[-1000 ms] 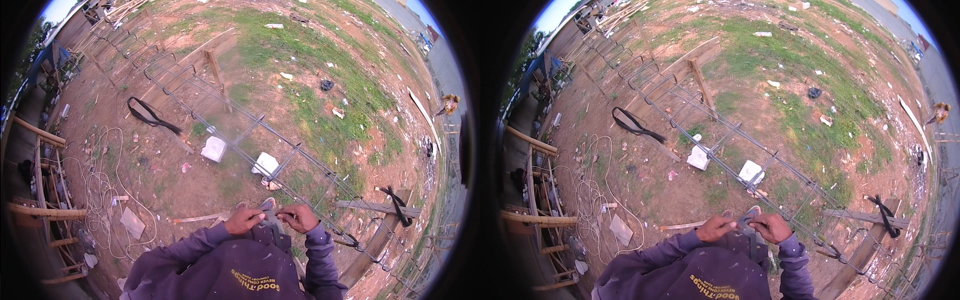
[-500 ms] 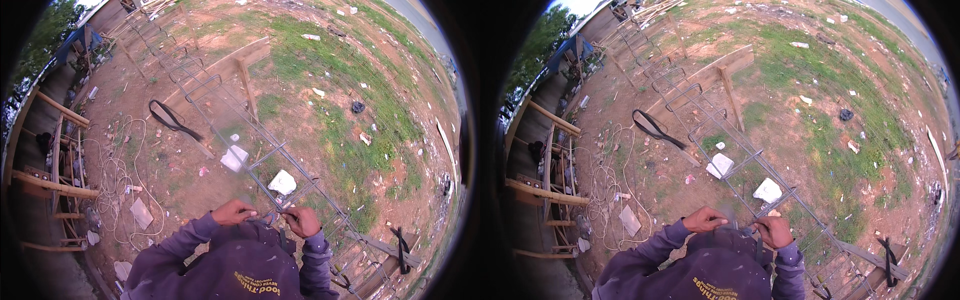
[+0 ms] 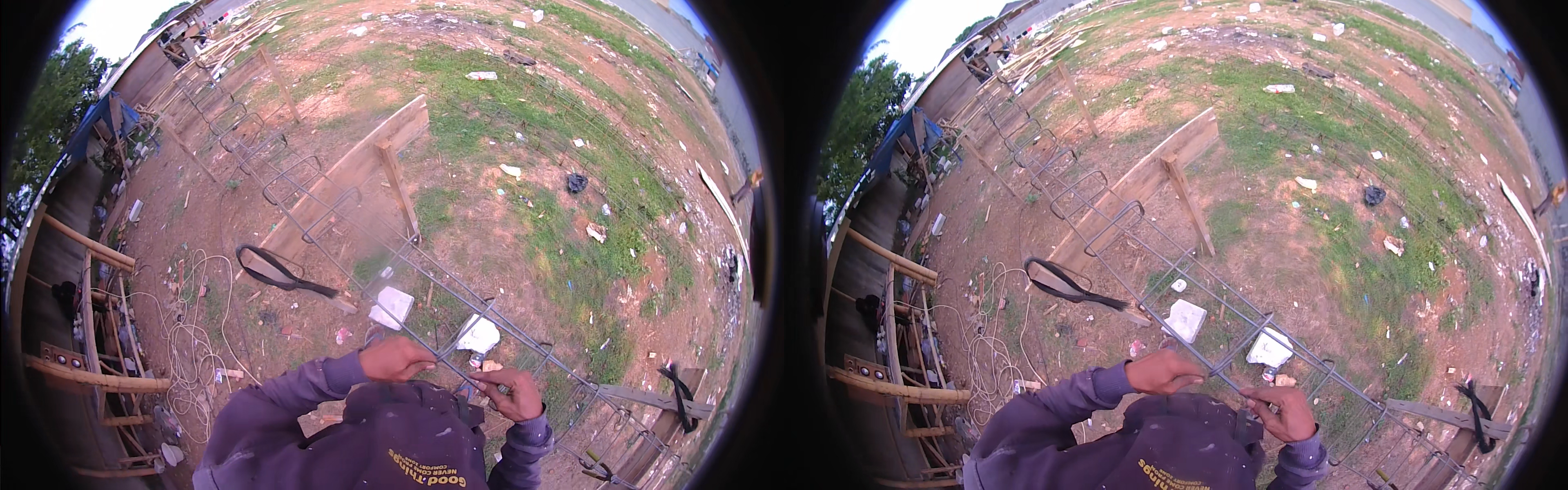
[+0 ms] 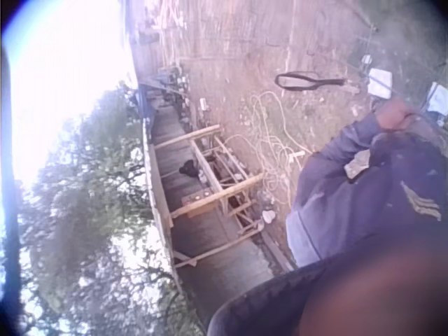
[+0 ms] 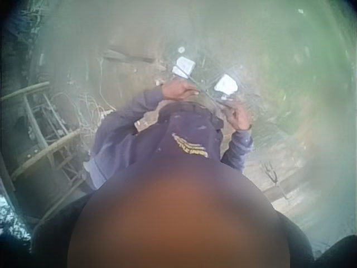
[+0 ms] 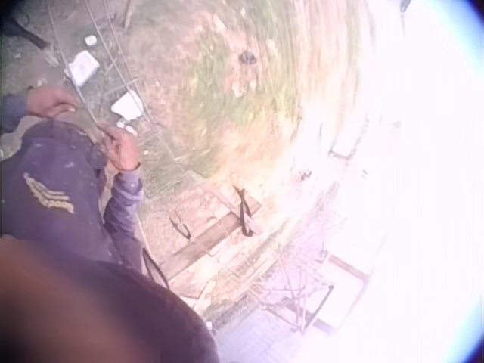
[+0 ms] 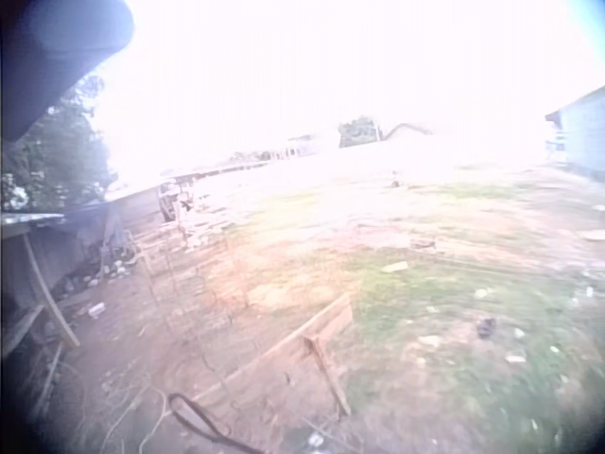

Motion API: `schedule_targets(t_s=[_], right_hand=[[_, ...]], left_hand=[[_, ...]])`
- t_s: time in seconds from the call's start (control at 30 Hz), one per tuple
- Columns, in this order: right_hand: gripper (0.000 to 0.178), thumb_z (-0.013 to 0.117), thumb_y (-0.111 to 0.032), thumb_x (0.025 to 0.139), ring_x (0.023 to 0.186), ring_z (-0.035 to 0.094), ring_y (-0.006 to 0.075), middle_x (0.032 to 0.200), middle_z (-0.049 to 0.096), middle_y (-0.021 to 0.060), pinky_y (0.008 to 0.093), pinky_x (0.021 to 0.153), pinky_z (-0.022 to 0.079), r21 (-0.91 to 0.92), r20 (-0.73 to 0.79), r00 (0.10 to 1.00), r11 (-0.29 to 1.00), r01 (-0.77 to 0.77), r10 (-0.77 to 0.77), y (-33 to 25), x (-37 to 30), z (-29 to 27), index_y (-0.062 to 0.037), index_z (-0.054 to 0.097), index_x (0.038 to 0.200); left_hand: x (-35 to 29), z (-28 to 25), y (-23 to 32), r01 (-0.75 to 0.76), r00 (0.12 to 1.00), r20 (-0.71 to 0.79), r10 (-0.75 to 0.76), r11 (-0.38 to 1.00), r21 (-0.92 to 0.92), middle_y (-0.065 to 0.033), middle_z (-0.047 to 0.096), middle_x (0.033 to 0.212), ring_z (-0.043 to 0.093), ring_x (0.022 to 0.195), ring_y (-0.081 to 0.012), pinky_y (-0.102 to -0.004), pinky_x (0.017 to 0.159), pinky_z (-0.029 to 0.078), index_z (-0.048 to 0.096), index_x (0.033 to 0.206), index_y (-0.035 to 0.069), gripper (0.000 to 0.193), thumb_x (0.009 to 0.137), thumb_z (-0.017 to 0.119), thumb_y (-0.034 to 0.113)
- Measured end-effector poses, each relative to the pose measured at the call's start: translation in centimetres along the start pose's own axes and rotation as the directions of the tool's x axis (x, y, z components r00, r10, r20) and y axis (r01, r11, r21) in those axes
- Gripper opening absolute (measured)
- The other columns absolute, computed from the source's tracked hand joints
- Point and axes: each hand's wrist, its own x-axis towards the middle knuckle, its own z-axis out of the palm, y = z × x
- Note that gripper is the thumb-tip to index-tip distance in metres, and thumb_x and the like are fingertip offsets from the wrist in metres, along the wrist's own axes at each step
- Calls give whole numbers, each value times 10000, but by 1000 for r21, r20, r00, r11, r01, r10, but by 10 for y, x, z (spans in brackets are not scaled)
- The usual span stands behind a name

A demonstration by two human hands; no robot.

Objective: The person assembles a rebar cage by tying intersecting steel bars with wire using pliers. They repeatedly bend and twist wire ties to secure the joints, occasionally repositioning the cage on the ground.

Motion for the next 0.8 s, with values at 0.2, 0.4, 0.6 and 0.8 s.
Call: schedule_targets(t_s=[0.2,0.4,0.6,0.8], right_hand=[[145,668,-134,869,526,640,156,609,650,115,282,523,476,146,-270,929,964,-221,254,-37,86,109,9,670,893],[166,633,-144,914,509,577,98,582,598,55,259,490,437,374,-479,730,866,-333,488,-57,111,159,19,610,894],[158,600,-147,944,515,523,71,609,558,19,230,490,409,463,-431,793,860,-216,431,-46,143,186,1,564,907],[282,599,-261,954,648,552,127,744,604,58,271,595,442,326,-408,840,916,-232,358,-30,172,174,19,597,987]], left_hand=[[-2,-116,-74,-49,995,-86,47,999,-18,-147,672,830,658,758,-329,-406,656,504,683,1016,43,195,890,650,189],[50,-199,-161,24,997,-75,19,839,543,-132,376,1485,436,1310,-321,-432,1053,386,420,1414,117,782,713,765,126],[105,-189,-192,-100,874,443,-201,817,568,-99,504,1385,534,1213,-284,-409,1004,438,292,1486,151,905,687,709,76],[104,-183,-206,-403,904,339,261,785,471,-96,514,1360,531,1193,-277,-427,957,445,406,1404,87,853,632,768,89]])
